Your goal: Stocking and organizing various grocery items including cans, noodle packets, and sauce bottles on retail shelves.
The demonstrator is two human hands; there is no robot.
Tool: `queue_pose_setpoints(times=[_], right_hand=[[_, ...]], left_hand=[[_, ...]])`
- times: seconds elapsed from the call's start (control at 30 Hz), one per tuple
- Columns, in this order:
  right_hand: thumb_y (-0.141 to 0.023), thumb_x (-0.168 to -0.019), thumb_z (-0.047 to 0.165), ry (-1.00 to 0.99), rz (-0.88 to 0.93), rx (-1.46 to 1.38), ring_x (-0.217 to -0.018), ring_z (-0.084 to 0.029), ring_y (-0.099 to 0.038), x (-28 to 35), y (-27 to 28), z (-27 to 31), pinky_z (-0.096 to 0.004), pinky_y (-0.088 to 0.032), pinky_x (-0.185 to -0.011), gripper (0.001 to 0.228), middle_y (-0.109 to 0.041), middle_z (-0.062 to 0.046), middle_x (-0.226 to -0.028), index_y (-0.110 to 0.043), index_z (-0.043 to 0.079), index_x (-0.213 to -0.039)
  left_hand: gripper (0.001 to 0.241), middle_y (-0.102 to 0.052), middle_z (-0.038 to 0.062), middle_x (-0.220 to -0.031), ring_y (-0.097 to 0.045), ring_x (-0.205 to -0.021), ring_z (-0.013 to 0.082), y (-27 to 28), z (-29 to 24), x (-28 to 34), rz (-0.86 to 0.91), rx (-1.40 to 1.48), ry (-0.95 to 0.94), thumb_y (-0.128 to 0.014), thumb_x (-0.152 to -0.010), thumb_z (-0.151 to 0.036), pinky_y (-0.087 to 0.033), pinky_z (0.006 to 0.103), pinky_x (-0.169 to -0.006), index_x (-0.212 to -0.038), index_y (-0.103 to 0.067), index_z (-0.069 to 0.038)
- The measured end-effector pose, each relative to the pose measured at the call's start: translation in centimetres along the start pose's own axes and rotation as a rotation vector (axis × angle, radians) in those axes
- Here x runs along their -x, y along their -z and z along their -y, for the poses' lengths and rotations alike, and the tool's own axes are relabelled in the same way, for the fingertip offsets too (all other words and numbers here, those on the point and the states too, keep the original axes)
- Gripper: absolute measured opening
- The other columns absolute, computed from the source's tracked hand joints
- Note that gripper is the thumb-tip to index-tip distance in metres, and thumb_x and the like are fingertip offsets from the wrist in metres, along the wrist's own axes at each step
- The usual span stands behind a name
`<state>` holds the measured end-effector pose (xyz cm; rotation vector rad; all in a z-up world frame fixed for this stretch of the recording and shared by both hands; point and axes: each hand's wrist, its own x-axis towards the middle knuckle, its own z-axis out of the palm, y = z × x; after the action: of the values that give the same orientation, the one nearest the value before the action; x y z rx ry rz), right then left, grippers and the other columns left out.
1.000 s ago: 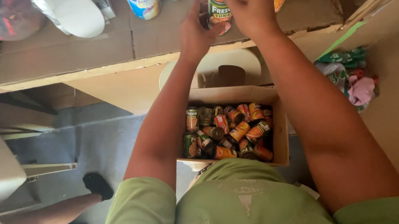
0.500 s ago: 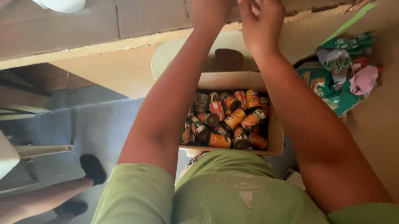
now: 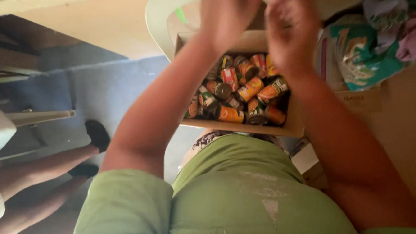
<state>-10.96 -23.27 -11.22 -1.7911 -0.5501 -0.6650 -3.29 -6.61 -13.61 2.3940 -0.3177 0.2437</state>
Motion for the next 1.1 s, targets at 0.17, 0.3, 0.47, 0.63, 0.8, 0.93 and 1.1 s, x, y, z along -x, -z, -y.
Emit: queue_pose_setpoints(times=[0.17, 0.3, 0.47, 0.63, 0.8, 0.93, 1.1], right_hand=[[-0.069, -0.098, 0.009, -0.488, 0.325, 0.028, -0.084, -0.015, -0.072, 10.2, -3.9, -3.3, -0.029, -0.059, -0.075, 0.022, -0.075, -0.007, -0.1, -0.071, 0.004, -0.119], [-0.069, -0.1, 0.012, -0.586, 0.498, -0.031, -0.087, -0.014, -0.072, 15.8, -5.2, -4.6, -0.028, -0.06, -0.077, 0.02, -0.072, -0.009, -0.103, -0.071, 0.004, -0.118], [-0.073, -0.093, 0.017, -0.829, 0.708, 0.009, -0.079, -0.015, -0.071, 19.1, -5.8, -5.3, -0.032, -0.057, -0.073, 0.032, -0.076, -0.008, -0.095, -0.071, 0.004, -0.122], [-0.075, -0.092, 0.017, -0.845, 0.697, 0.0, -0.079, -0.015, -0.071, 20.2, -5.5, -6.4, -0.032, -0.057, -0.073, 0.034, -0.075, -0.008, -0.094, -0.07, 0.004, -0.123], [-0.079, -0.09, 0.018, -0.854, 0.721, 0.034, -0.084, -0.016, -0.071, 19.7, -6.8, -6.4, -0.032, -0.057, -0.076, 0.037, -0.074, -0.008, -0.097, -0.07, 0.005, -0.124], [-0.083, -0.084, 0.02, -0.854, 0.719, 0.011, -0.099, -0.025, -0.069, 18.6, -7.9, -4.9, -0.035, -0.058, -0.081, 0.065, -0.068, -0.016, -0.119, -0.057, 0.009, -0.141], [-0.098, -0.07, 0.024, -0.322, 0.597, 0.162, -0.124, -0.045, -0.054, 16.9, -8.4, -4.8, -0.052, -0.049, -0.098, 0.107, -0.052, -0.029, -0.139, -0.036, -0.004, -0.153]], left_hand=[[0.038, -0.064, 0.011, -0.121, -0.059, -0.115, 0.0358, 0.0, 5.0, 10.5, 0.049, -0.163, -0.076, -0.075, -0.091, -0.026, -0.051, 0.0482, -0.093, -0.126, -0.064, -0.016], [0.076, -0.059, 0.017, -0.129, -0.049, -0.126, 0.0434, -5.9, 14.6, 15.0, 0.512, -0.647, 0.138, -0.081, -0.06, -0.046, -0.048, 0.0574, -0.093, -0.126, -0.061, -0.013], [0.035, -0.058, 0.017, -0.126, -0.052, -0.123, 0.0384, -8.5, 18.5, 17.6, 0.412, -0.642, 0.166, -0.063, -0.093, -0.015, -0.049, 0.0528, -0.097, -0.127, -0.06, -0.008], [0.03, -0.058, 0.018, -0.127, -0.054, -0.121, 0.0414, -4.4, 14.7, 16.9, 0.305, -0.43, 0.18, -0.063, -0.087, -0.01, -0.052, 0.051, -0.09, -0.116, -0.065, -0.016], [0.017, -0.057, 0.019, -0.128, -0.065, -0.103, 0.0432, -5.0, 15.5, 19.1, 0.316, -0.114, 0.376, -0.068, -0.092, -0.016, -0.054, 0.0509, -0.091, -0.108, -0.067, -0.017], [0.017, -0.059, 0.019, -0.131, -0.069, -0.096, 0.0441, -1.6, 11.1, 19.1, 0.213, -0.072, 0.134, -0.071, -0.089, -0.011, -0.055, 0.0511, -0.081, -0.105, -0.067, -0.015], [0.015, -0.062, 0.018, -0.12, -0.069, -0.094, 0.0416, 2.2, 6.8, 16.8, 0.229, 0.131, 0.132, -0.077, -0.086, -0.016, -0.055, 0.0488, -0.078, -0.097, -0.066, -0.013]])
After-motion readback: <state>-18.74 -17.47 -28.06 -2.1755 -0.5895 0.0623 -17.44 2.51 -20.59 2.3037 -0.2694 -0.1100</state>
